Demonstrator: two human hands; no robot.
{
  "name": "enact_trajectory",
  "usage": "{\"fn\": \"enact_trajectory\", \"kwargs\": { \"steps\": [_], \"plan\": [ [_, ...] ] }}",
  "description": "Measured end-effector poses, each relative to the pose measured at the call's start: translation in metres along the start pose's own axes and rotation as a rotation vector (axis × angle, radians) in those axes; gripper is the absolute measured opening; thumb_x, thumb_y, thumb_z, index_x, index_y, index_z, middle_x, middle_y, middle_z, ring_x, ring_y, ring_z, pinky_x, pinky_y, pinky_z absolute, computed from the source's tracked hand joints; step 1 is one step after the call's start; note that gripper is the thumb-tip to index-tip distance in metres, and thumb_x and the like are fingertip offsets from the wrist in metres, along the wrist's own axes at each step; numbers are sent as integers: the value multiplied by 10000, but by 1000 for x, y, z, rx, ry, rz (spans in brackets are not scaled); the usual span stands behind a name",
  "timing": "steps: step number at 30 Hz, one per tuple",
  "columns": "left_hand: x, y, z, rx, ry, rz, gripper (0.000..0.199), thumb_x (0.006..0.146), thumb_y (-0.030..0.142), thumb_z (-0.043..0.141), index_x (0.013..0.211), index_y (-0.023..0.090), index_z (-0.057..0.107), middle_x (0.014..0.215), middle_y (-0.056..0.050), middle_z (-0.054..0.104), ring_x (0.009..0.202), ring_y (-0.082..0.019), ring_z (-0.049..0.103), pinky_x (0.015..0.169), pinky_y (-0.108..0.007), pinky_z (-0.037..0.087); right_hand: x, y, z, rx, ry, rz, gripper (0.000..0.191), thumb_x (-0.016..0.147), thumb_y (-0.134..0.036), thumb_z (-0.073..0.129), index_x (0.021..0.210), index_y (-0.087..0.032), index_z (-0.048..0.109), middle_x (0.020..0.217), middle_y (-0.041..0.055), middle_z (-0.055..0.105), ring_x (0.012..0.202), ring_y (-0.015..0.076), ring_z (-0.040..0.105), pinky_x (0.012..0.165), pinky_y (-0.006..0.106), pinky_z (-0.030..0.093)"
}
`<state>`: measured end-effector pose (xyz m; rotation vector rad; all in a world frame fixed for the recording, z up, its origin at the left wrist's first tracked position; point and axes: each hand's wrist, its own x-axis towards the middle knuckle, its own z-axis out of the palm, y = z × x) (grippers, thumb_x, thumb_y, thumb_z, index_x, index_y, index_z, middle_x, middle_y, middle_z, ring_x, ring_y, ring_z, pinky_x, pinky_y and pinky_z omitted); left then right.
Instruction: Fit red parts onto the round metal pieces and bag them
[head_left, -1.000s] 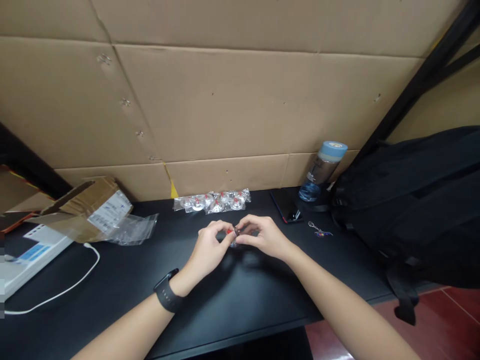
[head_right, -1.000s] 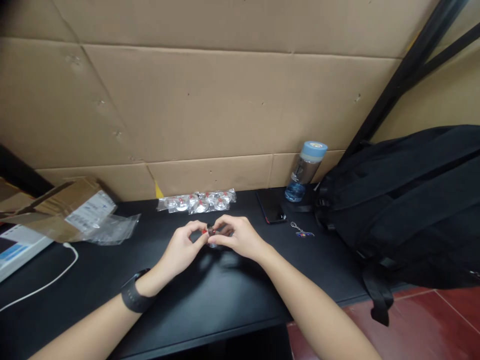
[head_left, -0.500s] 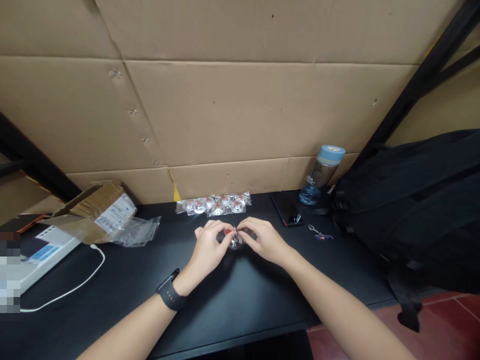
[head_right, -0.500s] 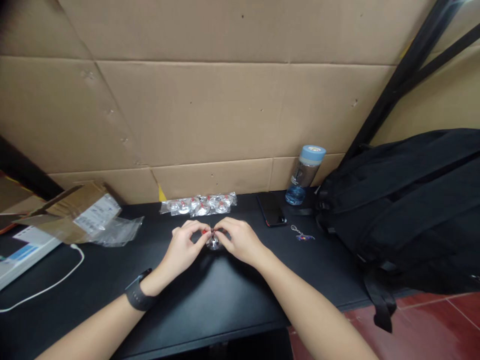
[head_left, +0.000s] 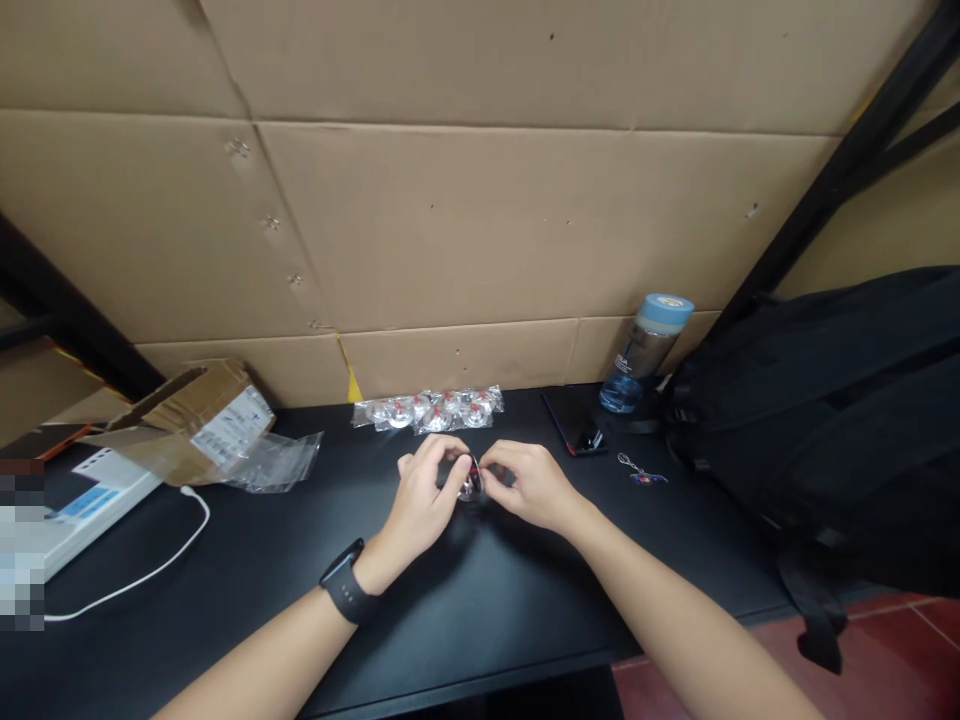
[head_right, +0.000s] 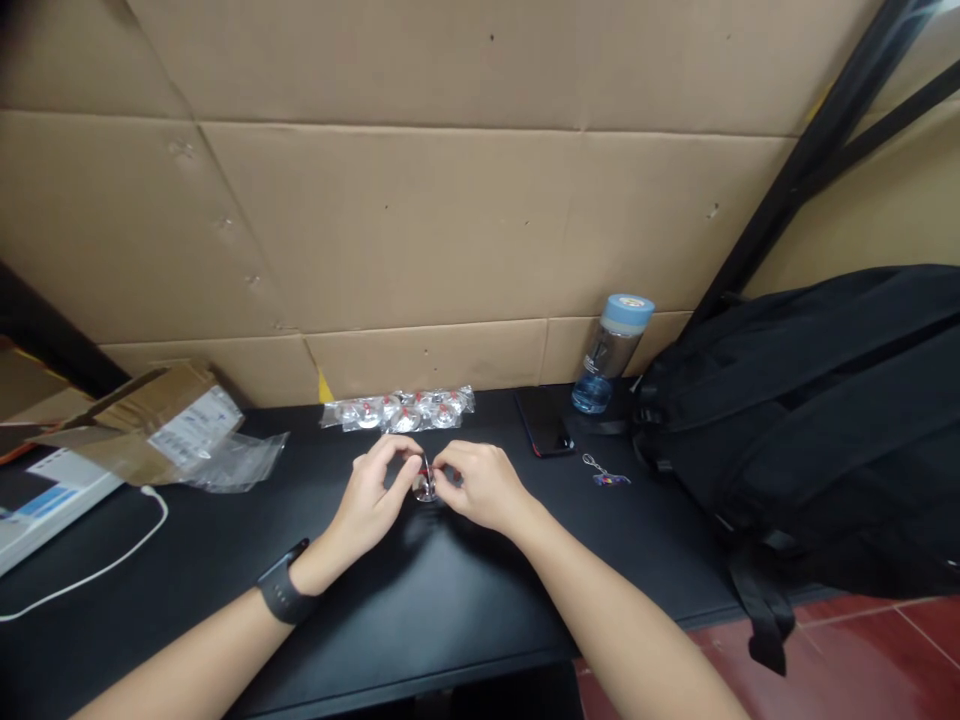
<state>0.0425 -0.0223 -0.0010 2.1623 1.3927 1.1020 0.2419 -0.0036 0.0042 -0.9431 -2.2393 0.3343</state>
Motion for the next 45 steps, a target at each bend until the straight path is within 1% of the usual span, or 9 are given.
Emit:
{"fn": "enact_trajectory", "kwargs": {
  "steps": [3, 6, 8, 19, 26, 31, 35, 39, 45],
  "plan": [
    [1, -1, -3, -27, -41, 20, 362, 942, 410, 600, 1269, 264, 546, 1242, -54, 657, 1137, -234, 603, 971, -394, 377, 0, 0, -1, -22, 10, -32, 76, 885, -168, 623, 897, -221, 676, 896, 34, 695, 806, 176, 639, 748, 288, 512],
    [2, -1, -4, -3, -147, 11, 302, 918, 411, 616, 1186, 275, 593, 1174, -33, 691, 1095, -243, 632, 998, -424, 361, 0, 2, -3, -45, 42, -59, 52, 882, -188, 647, 880, -226, 682, 1043, 57, 680, 946, 206, 615, 827, 325, 523],
    [3, 0, -5, 4, -170, 0, 253, 908, 381, 610, 1138, 274, 612, 1116, -21, 708, 1052, -238, 646, 996, -429, 358, 1, 3, -3, -63, 57, -68, 53, 874, -187, 652, 860, -226, 684, 1080, 64, 660, 956, 211, 598, 829, 338, 527],
    [4, 13, -8, 108, -159, -20, 178, 794, 258, 662, 971, 268, 665, 1024, 15, 714, 1000, -230, 627, 879, -371, 324, 3, -1, -9, -99, 114, -113, 106, 790, -120, 633, 796, -223, 655, 1077, 72, 626, 965, 233, 569, 827, 371, 509],
    [4, 5, -10, 134, -131, 85, 165, 841, 280, 646, 993, 281, 711, 1198, -25, 694, 1124, -256, 588, 869, -374, 311, 3, 5, -12, 2, 159, -134, 90, 823, -143, 652, 820, -230, 672, 1105, 72, 623, 994, 231, 574, 870, 382, 515],
    [4, 0, -8, 205, -37, 66, 161, 933, 350, 601, 883, 278, 736, 1155, -23, 696, 1127, -247, 560, 875, -398, 288, 4, 5, -1, 30, 122, -114, 68, 886, -178, 629, 902, -227, 673, 1099, 81, 622, 1014, 226, 591, 903, 380, 514],
    [9, -15, -11, 292, 26, 28, 143, 946, 335, 604, 904, 275, 727, 1106, -29, 689, 1111, -243, 547, 870, -401, 282, 3, 14, -8, -29, 65, -35, 142, 925, -208, 611, 1054, -236, 664, 1150, 77, 632, 1061, 234, 583, 963, 403, 491],
    [16, -38, -9, 332, -15, -23, 131, 954, 320, 592, 927, 274, 711, 1068, -28, 679, 1097, -249, 539, 853, -390, 289, 1, 22, -10, -60, -55, 12, 201, 921, -223, 625, 1119, -236, 657, 1146, 72, 639, 1039, 227, 582, 951, 384, 490],
    [18, -54, -3, 365, -109, -43, 149, 950, 294, 572, 1002, 289, 711, 1110, -48, 675, 1112, -279, 513, 844, -383, 302, 4, 11, 14, -124, -192, 38, 288, 953, -345, 619, 1228, -263, 654, 1127, 62, 666, 1028, 227, 585, 928, 372, 467]
  ]
}}
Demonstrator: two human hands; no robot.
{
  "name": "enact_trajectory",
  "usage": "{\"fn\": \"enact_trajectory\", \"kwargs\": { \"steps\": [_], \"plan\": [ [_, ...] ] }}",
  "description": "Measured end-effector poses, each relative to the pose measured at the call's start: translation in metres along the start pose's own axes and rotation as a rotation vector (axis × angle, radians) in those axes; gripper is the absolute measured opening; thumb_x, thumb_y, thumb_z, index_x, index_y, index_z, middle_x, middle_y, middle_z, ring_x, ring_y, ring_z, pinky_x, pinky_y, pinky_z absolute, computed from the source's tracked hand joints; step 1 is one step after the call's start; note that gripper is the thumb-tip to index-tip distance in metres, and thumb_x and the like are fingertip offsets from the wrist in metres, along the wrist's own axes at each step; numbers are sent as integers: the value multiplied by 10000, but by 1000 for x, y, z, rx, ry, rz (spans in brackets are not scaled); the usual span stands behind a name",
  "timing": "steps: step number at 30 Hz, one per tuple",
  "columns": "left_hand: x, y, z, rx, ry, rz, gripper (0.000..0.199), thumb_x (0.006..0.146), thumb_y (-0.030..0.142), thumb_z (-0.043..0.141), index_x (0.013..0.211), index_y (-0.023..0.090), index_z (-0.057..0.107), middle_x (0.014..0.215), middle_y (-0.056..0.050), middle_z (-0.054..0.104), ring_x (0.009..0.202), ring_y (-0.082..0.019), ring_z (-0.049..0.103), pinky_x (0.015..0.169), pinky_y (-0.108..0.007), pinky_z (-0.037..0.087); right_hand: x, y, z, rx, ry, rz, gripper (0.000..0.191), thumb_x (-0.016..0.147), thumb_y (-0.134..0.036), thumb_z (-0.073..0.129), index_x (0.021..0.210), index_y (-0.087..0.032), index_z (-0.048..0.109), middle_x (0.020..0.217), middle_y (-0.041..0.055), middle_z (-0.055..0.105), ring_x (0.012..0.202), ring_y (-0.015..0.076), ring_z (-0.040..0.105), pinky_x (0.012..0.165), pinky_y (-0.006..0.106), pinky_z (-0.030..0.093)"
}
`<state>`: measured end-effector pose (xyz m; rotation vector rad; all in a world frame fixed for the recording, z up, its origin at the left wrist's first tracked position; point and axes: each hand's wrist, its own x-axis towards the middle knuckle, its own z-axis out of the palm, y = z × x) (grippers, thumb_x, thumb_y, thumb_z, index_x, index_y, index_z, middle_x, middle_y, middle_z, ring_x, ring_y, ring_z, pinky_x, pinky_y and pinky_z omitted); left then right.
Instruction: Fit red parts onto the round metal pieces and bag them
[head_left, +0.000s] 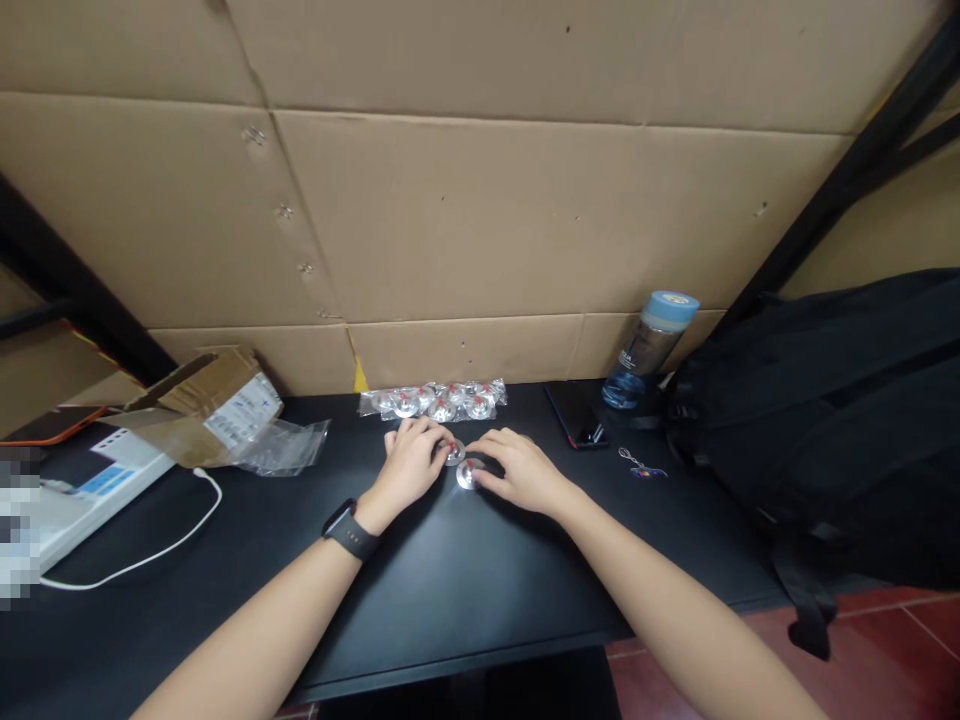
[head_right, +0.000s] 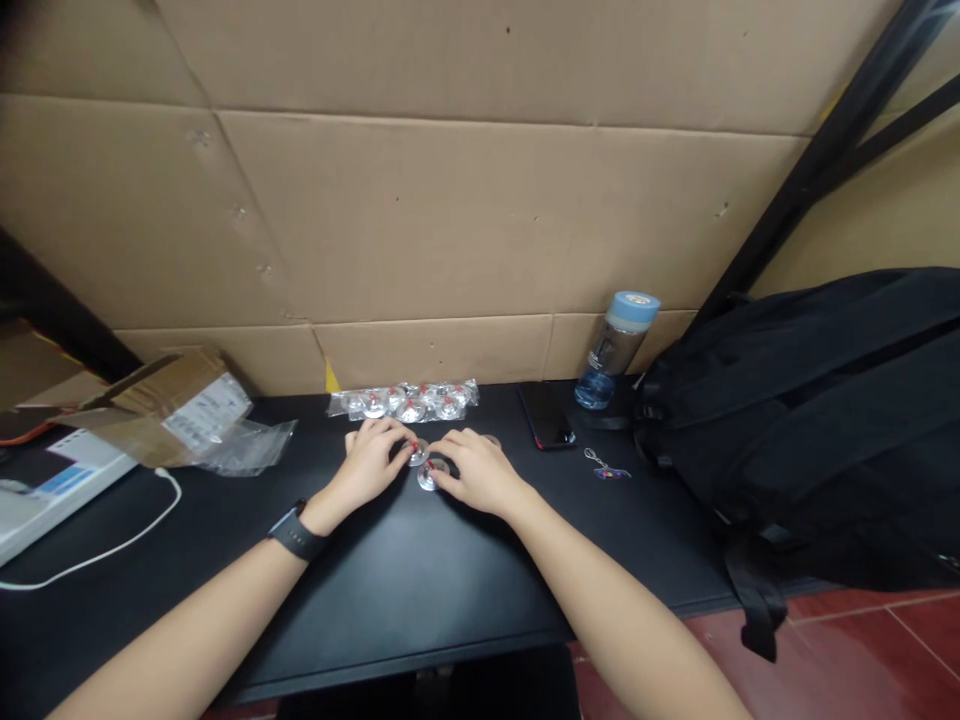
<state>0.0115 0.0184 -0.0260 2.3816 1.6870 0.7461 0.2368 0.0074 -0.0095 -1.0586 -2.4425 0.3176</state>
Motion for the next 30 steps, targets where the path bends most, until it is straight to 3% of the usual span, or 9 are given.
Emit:
{"fn": "enact_trajectory", "kwargs": {
  "steps": [3, 5, 13, 21, 25, 30],
  "plan": [
    [-2, 1, 0, 7, -18, 91, 200, 954, 253, 554, 1091, 307, 690, 1130, -39, 690, 1107, -268, 520, 846, -383, 289, 3, -4, 7, -40, -59, -28, 239, 967, -332, 597, 1175, -252, 683, 1070, 55, 686, 984, 216, 594, 885, 346, 459],
    [-2, 1, -1, 14, -25, 135, 200, 962, 227, 541, 1051, 301, 703, 1088, -31, 709, 1080, -258, 533, 852, -389, 274, 4, -4, 8, -67, -83, -37, 189, 970, -308, 589, 1100, -236, 707, 1017, 53, 693, 951, 208, 600, 850, 326, 454],
    [2, -2, 6, 125, 32, 122, 226, 998, 245, 510, 883, 230, 704, 964, -62, 715, 1045, -262, 538, 867, -437, 250, 8, -2, 9, -197, -109, 11, 99, 952, -237, 614, 979, -218, 708, 976, 47, 688, 912, 199, 594, 790, 302, 428],
    [-1, 5, -2, 169, 129, 144, 185, 1014, 262, 473, 971, 240, 652, 1170, -86, 644, 1161, -277, 499, 887, -434, 284, 5, 0, 9, -344, -72, 72, 85, 939, -198, 600, 878, -186, 658, 1040, 82, 642, 952, 228, 545, 756, 324, 433],
    [-2, 10, -7, 131, 148, 135, 171, 1010, 296, 494, 990, 270, 663, 1219, -75, 616, 1212, -276, 477, 910, -435, 290, 6, 4, 3, -235, 77, 21, 86, 942, -175, 584, 874, -185, 635, 1072, 90, 629, 966, 234, 541, 795, 347, 456],
    [-2, 5, -2, 67, 125, 52, 166, 987, 297, 533, 929, 263, 684, 1226, -71, 609, 1226, -287, 461, 936, -445, 313, 11, 12, -16, 158, 538, 68, 125, 981, -221, 532, 904, -204, 629, 1061, 79, 608, 998, 217, 570, 899, 357, 468]
  ]
}}
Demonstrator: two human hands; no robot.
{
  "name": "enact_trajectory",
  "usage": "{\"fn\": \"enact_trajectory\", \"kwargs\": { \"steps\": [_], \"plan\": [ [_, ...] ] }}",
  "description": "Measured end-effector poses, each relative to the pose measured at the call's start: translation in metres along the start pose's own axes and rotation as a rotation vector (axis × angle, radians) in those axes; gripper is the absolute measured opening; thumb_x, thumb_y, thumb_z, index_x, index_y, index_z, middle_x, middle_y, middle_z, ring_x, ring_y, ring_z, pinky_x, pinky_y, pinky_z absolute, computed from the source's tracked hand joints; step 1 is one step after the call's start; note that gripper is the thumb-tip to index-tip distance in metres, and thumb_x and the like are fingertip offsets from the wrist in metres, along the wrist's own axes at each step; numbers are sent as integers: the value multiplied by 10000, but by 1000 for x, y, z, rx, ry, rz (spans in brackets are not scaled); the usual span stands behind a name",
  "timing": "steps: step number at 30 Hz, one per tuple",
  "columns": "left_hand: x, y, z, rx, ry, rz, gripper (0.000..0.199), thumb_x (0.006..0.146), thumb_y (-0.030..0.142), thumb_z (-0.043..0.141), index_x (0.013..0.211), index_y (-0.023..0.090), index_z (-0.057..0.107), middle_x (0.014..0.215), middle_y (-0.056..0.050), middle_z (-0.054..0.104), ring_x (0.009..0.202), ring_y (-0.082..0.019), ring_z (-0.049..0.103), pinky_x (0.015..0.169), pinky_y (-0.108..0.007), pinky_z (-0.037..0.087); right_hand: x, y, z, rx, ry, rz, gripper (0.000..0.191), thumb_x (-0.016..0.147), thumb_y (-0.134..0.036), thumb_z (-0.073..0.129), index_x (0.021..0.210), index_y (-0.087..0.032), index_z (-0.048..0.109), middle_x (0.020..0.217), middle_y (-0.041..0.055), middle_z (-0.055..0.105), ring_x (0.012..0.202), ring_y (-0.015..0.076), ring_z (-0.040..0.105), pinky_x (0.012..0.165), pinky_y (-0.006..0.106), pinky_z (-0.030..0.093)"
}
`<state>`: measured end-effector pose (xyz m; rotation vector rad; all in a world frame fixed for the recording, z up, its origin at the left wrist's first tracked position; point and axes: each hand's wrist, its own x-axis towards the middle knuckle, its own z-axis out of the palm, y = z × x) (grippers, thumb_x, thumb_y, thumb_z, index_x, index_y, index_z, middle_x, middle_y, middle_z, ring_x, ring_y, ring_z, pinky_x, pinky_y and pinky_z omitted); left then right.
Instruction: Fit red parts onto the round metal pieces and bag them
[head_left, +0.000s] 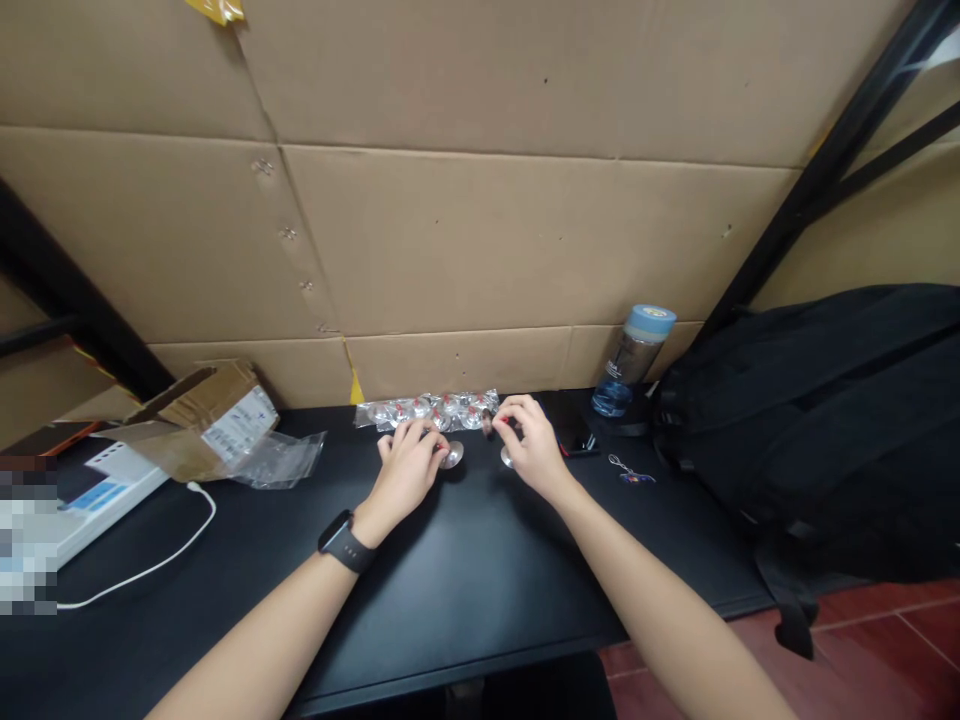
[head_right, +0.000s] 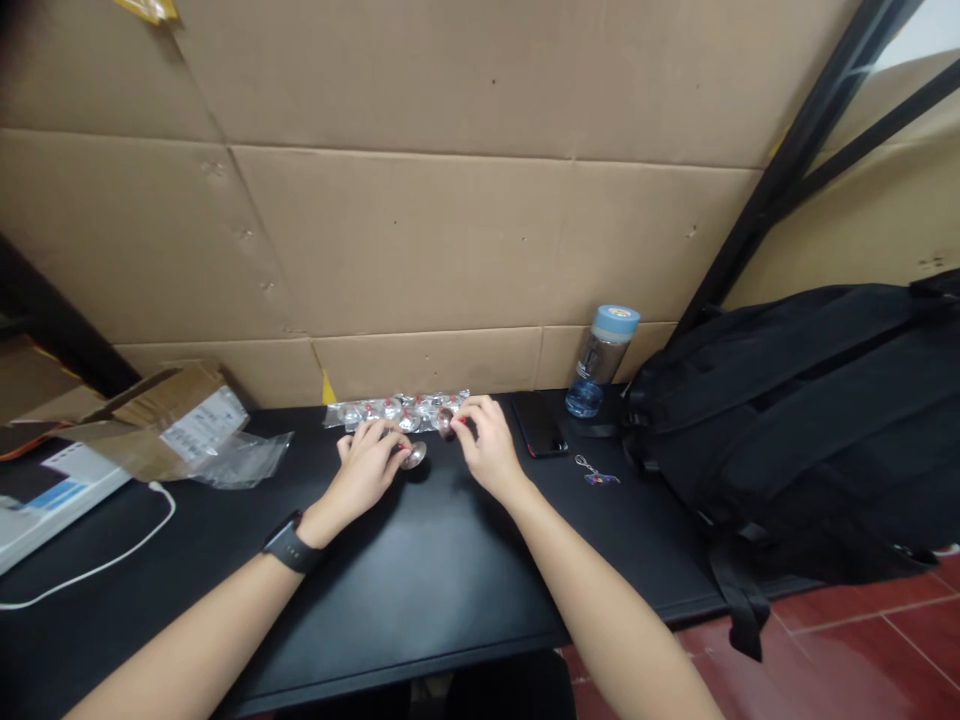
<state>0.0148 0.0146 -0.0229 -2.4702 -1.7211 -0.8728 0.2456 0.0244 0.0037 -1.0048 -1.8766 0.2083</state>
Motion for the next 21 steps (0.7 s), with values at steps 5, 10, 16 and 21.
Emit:
{"fn": "enact_trajectory", "kwargs": {
  "steps": [5, 10, 16, 21],
  "plan": [
    [6, -6, 1, -260, 31, -131, 176, 976, 349, 538, 958, 263, 691, 1207, -61, 612, 1178, -274, 501, 991, -473, 355, 0, 1, -6, 175, 52, 106, 165, 967, -301, 556, 882, -201, 656, 1057, 83, 610, 943, 206, 600, 805, 326, 494],
    [9, 4, 4, -729, 102, -127, 240, 964, 399, 543, 913, 202, 670, 1064, -74, 649, 1089, -228, 580, 1049, -388, 407, -7, -11, 8, 289, 55, 195, 211, 959, -374, 569, 895, -193, 658, 1125, 111, 598, 950, 210, 618, 832, 338, 528],
    [3, 19, 6, -793, 70, -115, 236, 965, 401, 558, 924, 200, 675, 1038, -74, 651, 1034, -215, 597, 1001, -366, 452, -18, -17, 33, 628, -114, 345, 273, 916, -479, 628, 917, -207, 615, 1189, 90, 633, 905, 203, 689, 773, 345, 604],
    [0, 20, -5, -522, 34, -146, 117, 913, 334, 652, 897, 248, 730, 1081, -47, 646, 1101, -243, 565, 993, -420, 421, -22, -10, 37, 905, -192, 537, 420, 838, -483, 732, 1161, -256, 590, 1143, 57, 678, 776, 185, 736, 663, 331, 620]
  ]
}}
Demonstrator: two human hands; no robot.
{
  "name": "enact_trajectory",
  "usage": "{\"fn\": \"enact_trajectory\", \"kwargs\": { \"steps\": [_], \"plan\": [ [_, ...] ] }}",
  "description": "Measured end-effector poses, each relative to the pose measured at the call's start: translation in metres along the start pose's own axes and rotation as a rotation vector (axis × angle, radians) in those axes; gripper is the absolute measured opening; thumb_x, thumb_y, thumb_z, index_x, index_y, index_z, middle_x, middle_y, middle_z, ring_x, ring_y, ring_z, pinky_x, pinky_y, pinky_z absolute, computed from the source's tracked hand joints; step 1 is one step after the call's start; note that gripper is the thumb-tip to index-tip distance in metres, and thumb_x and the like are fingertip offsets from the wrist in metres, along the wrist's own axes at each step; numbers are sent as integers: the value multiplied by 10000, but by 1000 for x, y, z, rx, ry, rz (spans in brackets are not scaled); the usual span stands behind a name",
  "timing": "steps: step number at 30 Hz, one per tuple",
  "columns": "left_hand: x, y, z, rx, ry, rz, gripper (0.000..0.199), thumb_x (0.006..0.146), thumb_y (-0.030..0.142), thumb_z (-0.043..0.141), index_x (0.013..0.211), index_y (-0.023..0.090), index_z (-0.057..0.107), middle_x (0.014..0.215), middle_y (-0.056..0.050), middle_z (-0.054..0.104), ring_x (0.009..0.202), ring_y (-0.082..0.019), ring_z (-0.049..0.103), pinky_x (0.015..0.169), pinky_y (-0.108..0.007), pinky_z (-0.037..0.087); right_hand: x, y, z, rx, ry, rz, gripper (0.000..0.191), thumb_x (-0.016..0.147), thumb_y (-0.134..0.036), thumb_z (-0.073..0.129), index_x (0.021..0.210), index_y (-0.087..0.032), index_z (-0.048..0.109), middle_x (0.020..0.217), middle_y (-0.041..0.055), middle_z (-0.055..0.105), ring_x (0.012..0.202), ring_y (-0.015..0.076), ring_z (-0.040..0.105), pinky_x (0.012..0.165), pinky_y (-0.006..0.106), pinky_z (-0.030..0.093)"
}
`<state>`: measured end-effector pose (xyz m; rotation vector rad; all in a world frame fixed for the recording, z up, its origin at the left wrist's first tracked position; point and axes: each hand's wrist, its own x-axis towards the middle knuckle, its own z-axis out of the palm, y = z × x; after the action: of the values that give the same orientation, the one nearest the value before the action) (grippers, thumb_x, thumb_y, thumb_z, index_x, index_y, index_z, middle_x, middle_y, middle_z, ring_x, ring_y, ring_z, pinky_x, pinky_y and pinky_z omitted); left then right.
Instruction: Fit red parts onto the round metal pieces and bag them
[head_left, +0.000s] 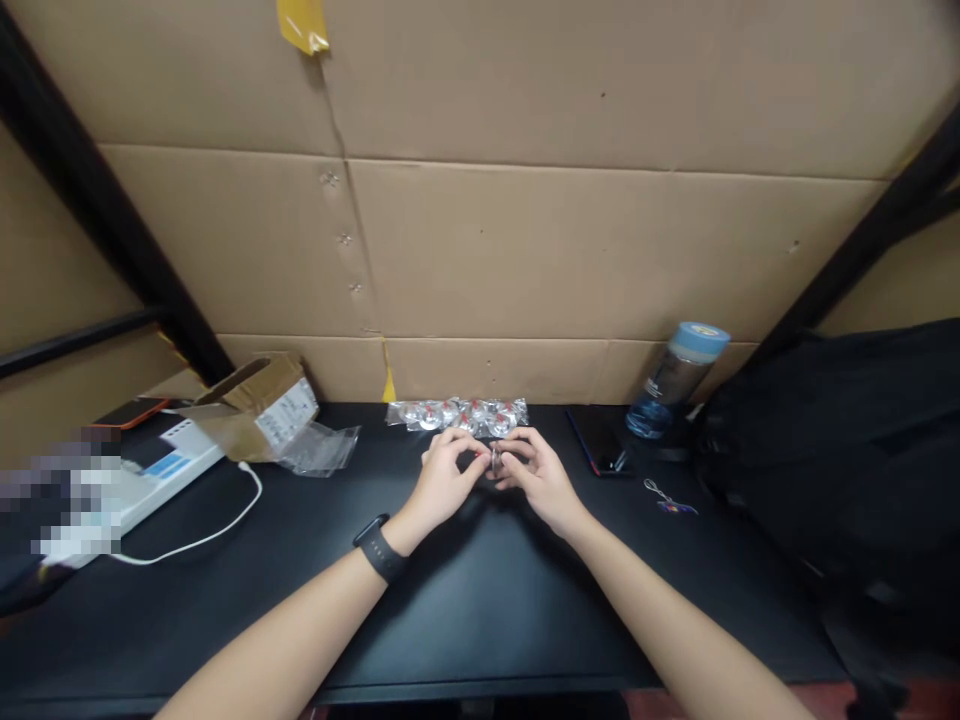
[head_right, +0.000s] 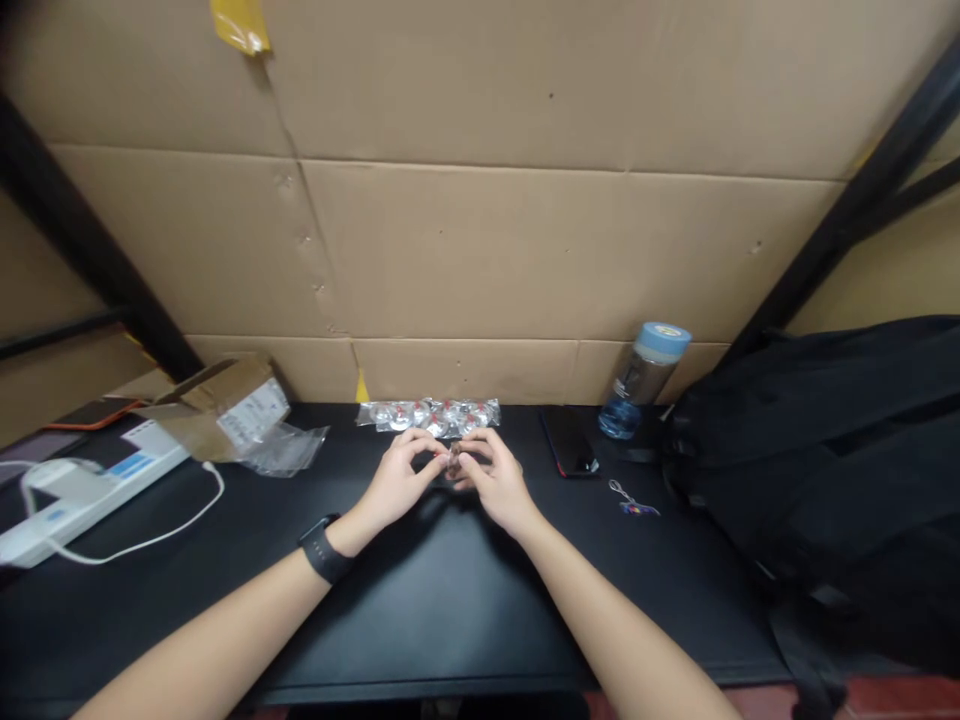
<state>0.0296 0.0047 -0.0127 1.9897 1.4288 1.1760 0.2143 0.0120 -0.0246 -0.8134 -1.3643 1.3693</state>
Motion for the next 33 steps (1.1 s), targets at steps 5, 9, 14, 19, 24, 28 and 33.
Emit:
{"fn": "enact_trajectory", "kwargs": {
  "steps": [5, 9, 14, 19, 24, 28, 33],
  "plan": [
    [-1, 10, -7, 174, -18, 31, 157, 940, 380, 618, 940, 289, 746, 1098, -41, 642, 1145, -262, 531, 978, -444, 375, -1, -9, -1, 113, -65, 144, 467, 830, -469, 754, 1214, -219, 662, 1152, 109, 709, 816, 225, 760, 727, 354, 609],
    [5, 1, -26, 381, -25, 66, 235, 972, 437, 540, 1006, 279, 710, 1113, -62, 669, 1142, -286, 522, 970, -470, 342, -3, -17, -2, 173, -47, 161, 433, 826, -434, 769, 1197, -240, 662, 1232, 116, 688, 879, 246, 760, 771, 373, 599],
    [17, -40, -85, 868, 58, -199, 271, 866, 409, 645, 1040, 207, 695, 1103, -179, 701, 1102, -401, 525, 924, -564, 316, -3, -21, -8, 100, -18, 127, 490, 756, -343, 837, 1203, -254, 658, 1287, 113, 657, 884, 232, 752, 760, 349, 581],
    [24, -74, -131, 1069, 62, -492, 280, 794, 437, 694, 886, 175, 727, 934, -213, 731, 1038, -426, 596, 966, -608, 267, -3, -24, -11, 141, 22, 151, 487, 768, -356, 827, 1213, -257, 657, 1234, 103, 679, 878, 231, 746, 750, 347, 568],
    [25, -85, -134, 1042, 22, -572, 276, 739, 374, 714, 914, 162, 732, 951, -218, 735, 994, -413, 638, 967, -592, 270, -3, -25, -11, 139, 18, 169, 488, 773, -351, 826, 1213, -248, 641, 1240, 106, 675, 880, 230, 744, 757, 344, 565],
    [27, -90, -131, 1026, 48, -586, 225, 759, 250, 612, 918, 140, 725, 926, -222, 731, 938, -390, 662, 945, -573, 271, -4, -26, -12, 133, 5, 170, 498, 770, -370, 823, 1214, -243, 636, 1239, 113, 674, 889, 241, 744, 755, 354, 569],
    [28, -93, -140, 1035, 119, -609, 252, 765, 256, 560, 896, 133, 736, 916, -227, 729, 898, -386, 657, 930, -551, 258, -4, -26, -13, 145, -5, 165, 492, 767, -376, 822, 1209, -252, 645, 1230, 108, 681, 888, 238, 745, 760, 358, 570]
  ]
}}
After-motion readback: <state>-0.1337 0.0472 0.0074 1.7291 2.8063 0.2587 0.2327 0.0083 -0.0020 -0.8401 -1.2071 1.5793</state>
